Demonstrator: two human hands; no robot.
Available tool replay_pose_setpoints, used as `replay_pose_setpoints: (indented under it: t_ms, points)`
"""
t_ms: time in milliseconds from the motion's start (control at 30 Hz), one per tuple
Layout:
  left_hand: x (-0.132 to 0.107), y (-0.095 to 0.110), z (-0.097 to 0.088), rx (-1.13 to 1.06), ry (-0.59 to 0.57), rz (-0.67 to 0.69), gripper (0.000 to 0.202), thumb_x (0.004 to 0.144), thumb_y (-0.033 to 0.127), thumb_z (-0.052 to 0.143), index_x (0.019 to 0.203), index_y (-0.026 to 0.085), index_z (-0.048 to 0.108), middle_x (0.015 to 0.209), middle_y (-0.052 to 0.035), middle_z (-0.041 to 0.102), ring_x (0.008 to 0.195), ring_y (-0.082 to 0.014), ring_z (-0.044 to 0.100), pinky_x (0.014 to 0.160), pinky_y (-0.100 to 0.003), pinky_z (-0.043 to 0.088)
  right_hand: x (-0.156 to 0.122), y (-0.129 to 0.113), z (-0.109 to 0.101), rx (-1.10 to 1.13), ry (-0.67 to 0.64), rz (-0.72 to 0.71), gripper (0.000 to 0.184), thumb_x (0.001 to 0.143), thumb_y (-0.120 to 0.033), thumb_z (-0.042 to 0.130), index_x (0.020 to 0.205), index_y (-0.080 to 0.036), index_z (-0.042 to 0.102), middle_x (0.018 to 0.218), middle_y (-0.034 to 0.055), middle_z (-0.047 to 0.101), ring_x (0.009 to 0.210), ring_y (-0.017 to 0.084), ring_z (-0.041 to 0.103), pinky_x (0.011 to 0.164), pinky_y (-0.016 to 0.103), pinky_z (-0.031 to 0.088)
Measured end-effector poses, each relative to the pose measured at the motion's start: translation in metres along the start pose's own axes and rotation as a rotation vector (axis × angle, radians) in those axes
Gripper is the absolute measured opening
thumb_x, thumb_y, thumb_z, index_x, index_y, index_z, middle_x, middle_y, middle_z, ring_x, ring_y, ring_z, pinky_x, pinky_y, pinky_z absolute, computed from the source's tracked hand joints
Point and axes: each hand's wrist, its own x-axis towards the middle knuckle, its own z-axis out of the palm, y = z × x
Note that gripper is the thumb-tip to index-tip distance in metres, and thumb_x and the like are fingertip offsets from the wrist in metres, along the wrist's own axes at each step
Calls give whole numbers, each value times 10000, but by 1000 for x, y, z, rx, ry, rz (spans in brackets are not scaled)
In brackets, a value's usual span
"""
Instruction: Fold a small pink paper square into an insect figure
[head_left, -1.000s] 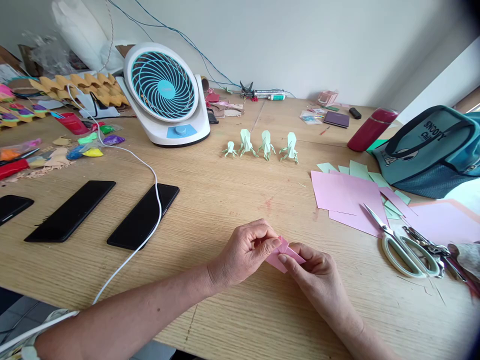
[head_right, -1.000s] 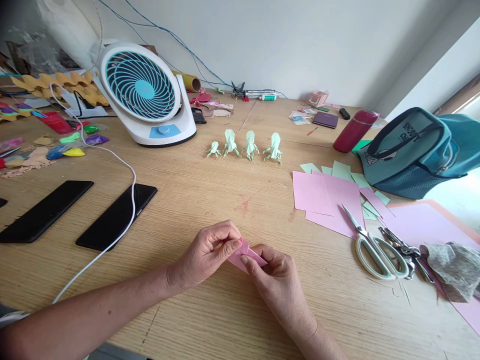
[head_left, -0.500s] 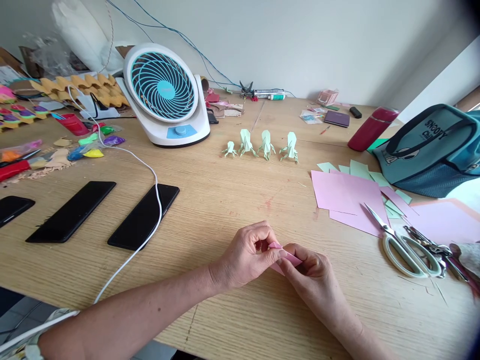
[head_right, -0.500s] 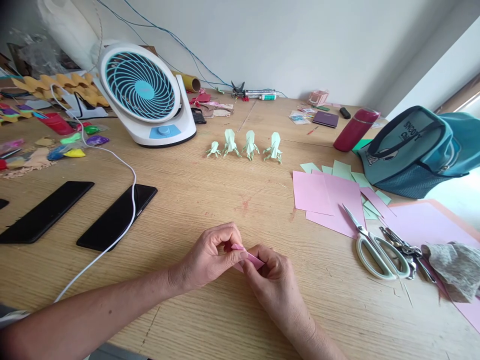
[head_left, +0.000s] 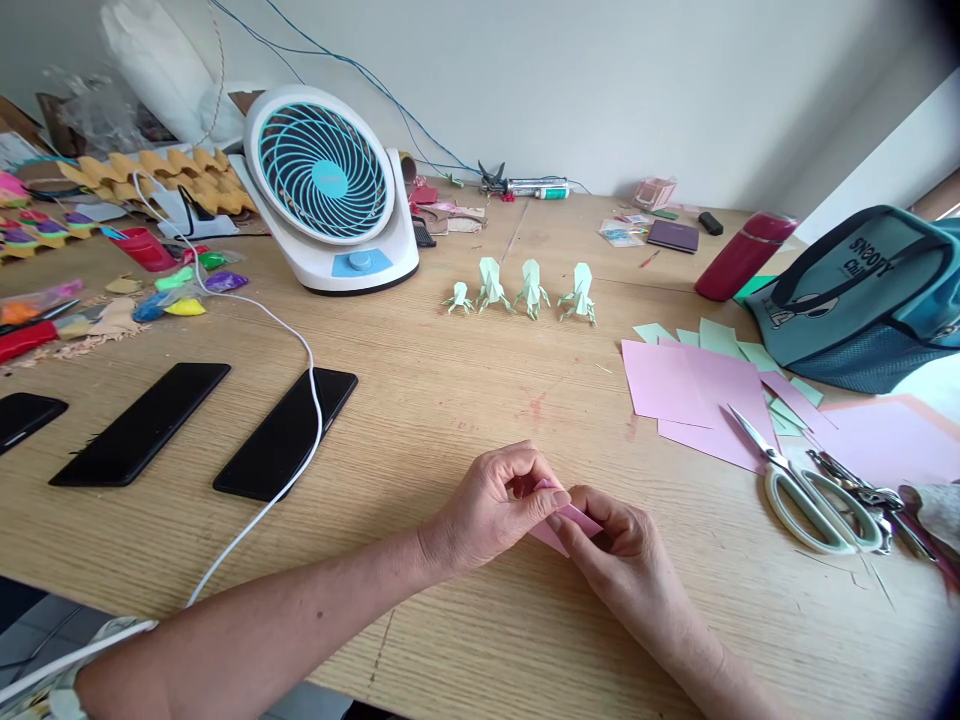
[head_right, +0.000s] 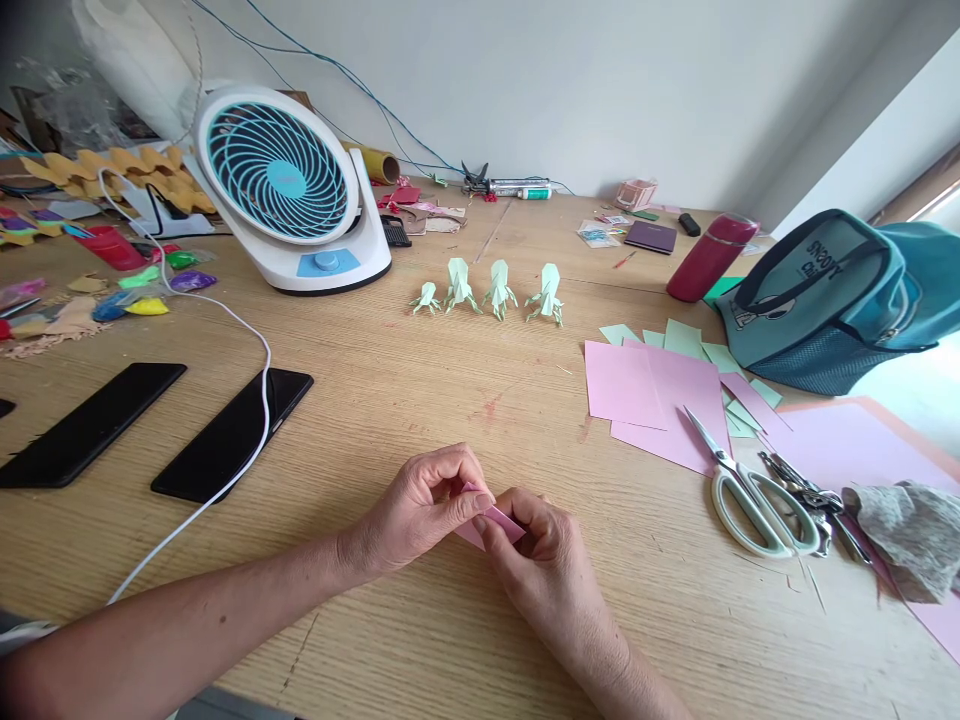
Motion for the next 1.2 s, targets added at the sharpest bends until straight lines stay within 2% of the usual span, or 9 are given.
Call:
replay_pose_setpoints:
  t_ms: [400, 567, 700, 1200]
  points:
    - [3, 3, -2, -38, -12, -10, 239, 877, 266, 670, 683, 139, 613, 677, 15, 548, 656, -104, 491, 645, -237, 385, -1, 0, -1, 24, -15, -4, 305, 890, -405, 603, 682, -182, 588, 597, -19, 495, 566, 117, 398, 501, 239, 272]
    - [3, 2, -3, -56, 6, -2, 252, 885, 284, 676, 690, 138, 611, 686, 17, 544, 655, -98, 491, 639, -228, 385, 0, -3, 0, 62, 8, -3, 300, 885, -424, 603, 706, -184, 616, 624, -7, 526, 574, 126, 435, 510, 234, 321]
    - [1, 2, -2, -77, -9, -18, 249, 876, 298, 687, 699, 137, 617, 691, 11, 552, 654, -104, 510, 635, -232, 402, 1, -4, 0, 67, 26, -28, 258, 883, -393, 605, 735, -183, 617, 658, -2, 545, 613, 137, 477, 553, 236, 369]
    - [2, -2, 0, -77, 11, -5, 267, 871, 308, 698, 684, 142, 603, 671, 20, 540, 643, -99, 489, 624, -225, 389, 1, 1, 0, 42, 16, -71, 217, 922, -301, 561, 737, -188, 570, 679, -11, 537, 630, 133, 485, 585, 235, 376]
